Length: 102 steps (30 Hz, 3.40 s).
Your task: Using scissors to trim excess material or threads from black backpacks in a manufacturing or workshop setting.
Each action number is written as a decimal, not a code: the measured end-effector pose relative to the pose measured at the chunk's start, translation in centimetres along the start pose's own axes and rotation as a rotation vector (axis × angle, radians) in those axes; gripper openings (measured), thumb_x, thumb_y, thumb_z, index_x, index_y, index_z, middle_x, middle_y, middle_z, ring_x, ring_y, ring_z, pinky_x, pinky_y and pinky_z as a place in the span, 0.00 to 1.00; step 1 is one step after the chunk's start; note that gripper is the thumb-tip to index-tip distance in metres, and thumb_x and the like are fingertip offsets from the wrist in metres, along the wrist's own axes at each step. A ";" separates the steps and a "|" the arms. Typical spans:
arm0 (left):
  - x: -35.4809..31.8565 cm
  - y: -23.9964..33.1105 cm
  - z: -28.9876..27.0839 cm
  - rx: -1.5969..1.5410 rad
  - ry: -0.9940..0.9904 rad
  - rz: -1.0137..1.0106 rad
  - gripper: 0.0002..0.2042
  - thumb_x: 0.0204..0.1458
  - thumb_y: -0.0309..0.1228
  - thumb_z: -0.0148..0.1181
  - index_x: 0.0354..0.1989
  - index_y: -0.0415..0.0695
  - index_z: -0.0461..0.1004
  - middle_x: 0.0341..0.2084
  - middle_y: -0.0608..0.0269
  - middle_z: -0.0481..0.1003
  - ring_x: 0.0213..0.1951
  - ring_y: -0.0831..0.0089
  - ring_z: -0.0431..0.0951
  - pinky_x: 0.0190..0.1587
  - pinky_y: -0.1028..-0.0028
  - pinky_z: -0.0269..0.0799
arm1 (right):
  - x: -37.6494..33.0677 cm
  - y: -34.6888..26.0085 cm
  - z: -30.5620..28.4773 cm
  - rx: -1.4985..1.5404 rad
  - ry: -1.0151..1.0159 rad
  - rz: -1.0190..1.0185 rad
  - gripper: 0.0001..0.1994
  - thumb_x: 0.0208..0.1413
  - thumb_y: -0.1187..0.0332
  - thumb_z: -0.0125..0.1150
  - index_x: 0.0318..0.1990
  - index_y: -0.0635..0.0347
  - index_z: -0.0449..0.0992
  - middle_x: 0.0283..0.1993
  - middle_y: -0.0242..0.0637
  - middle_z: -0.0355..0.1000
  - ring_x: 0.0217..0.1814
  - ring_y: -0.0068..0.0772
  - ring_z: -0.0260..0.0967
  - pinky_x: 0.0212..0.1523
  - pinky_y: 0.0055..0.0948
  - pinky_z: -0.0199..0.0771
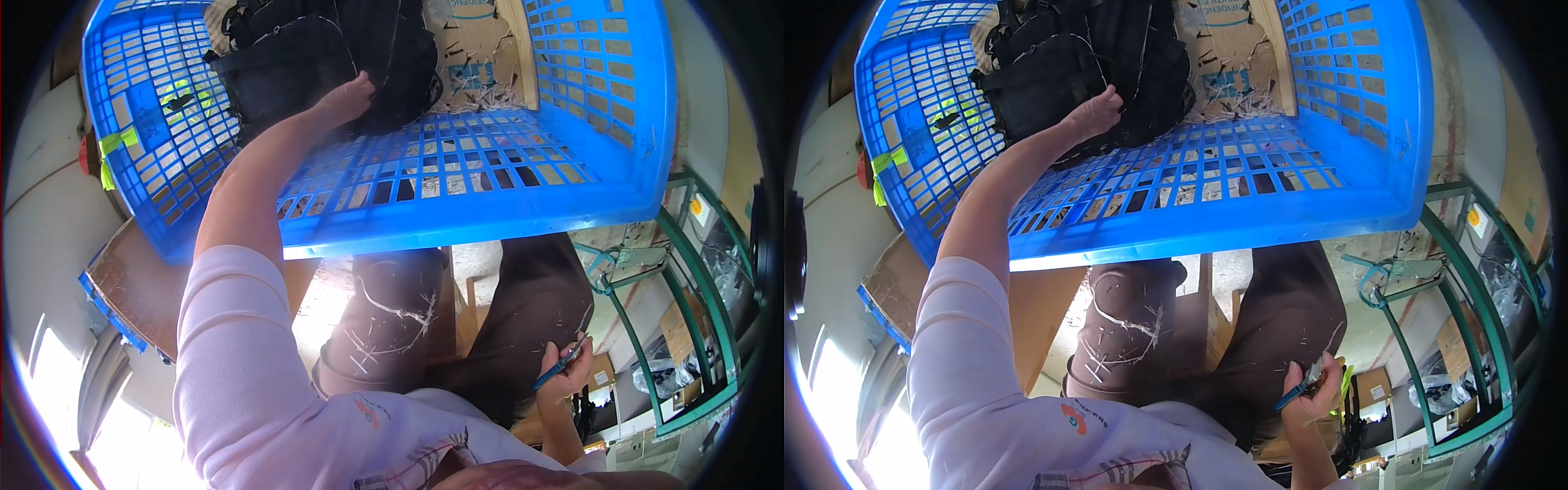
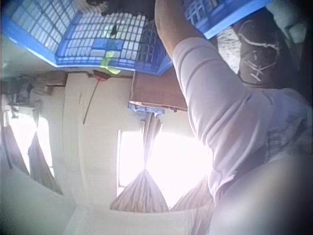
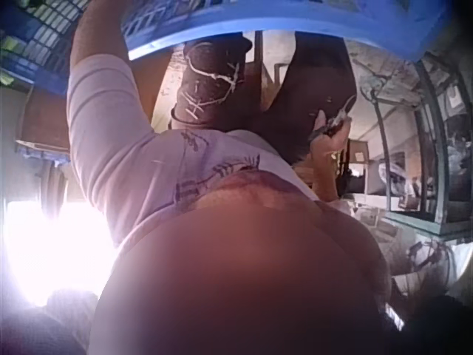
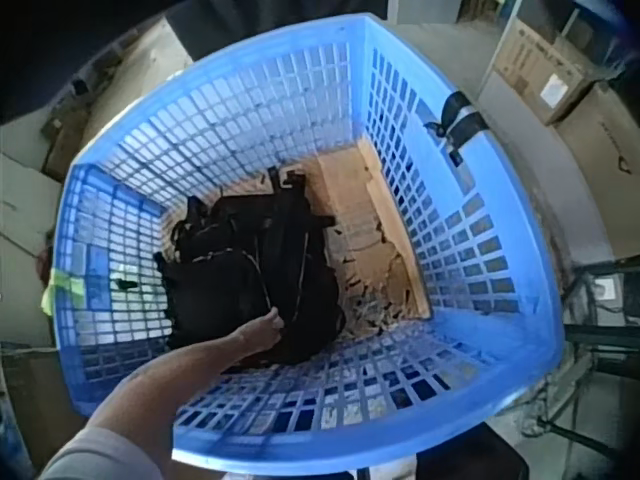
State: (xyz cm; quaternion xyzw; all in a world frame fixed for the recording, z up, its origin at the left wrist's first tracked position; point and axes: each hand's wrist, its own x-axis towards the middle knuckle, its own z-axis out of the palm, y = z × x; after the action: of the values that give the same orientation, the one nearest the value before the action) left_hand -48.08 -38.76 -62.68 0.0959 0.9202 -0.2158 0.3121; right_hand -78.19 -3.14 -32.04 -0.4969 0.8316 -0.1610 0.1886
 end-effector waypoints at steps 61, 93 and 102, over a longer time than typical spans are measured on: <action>-37.9 5.7 -46.4 -0.518 1.500 -1.469 0.08 0.39 0.22 0.57 0.30 0.43 0.72 0.22 0.58 0.72 0.28 0.61 0.73 0.31 0.72 0.67 | 3.5 -4.2 -7.0 0.353 0.669 -0.462 0.14 0.48 0.70 0.59 0.42 0.68 0.69 0.36 0.43 0.69 0.33 0.30 0.67 0.36 0.25 0.69; -48.4 4.7 -48.3 -1.145 1.458 -1.333 0.10 0.47 0.28 0.54 0.36 0.36 0.73 0.29 0.66 0.74 0.33 0.79 0.71 0.42 0.80 0.63 | -6.6 -17.1 -13.2 0.873 -0.068 -0.865 0.20 0.40 0.65 0.65 0.42 0.60 0.68 0.37 0.33 0.68 0.40 0.23 0.64 0.40 0.22 0.65; -38.7 0.9 -39.1 -1.572 1.439 -0.975 0.07 0.47 0.24 0.55 0.34 0.40 0.75 0.25 0.75 0.73 0.29 0.86 0.69 0.36 0.85 0.63 | -9.6 -12.9 -8.5 0.978 -0.265 -0.490 0.22 0.40 0.68 0.67 0.43 0.64 0.66 0.25 0.25 0.61 0.27 0.13 0.56 0.28 0.14 0.61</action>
State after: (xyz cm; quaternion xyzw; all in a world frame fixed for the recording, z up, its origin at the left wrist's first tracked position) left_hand -38.20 -21.70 -11.35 -0.3863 0.7043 0.4195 -0.4227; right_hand -68.17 0.25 -17.22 -0.5461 0.4896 -0.5032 0.4571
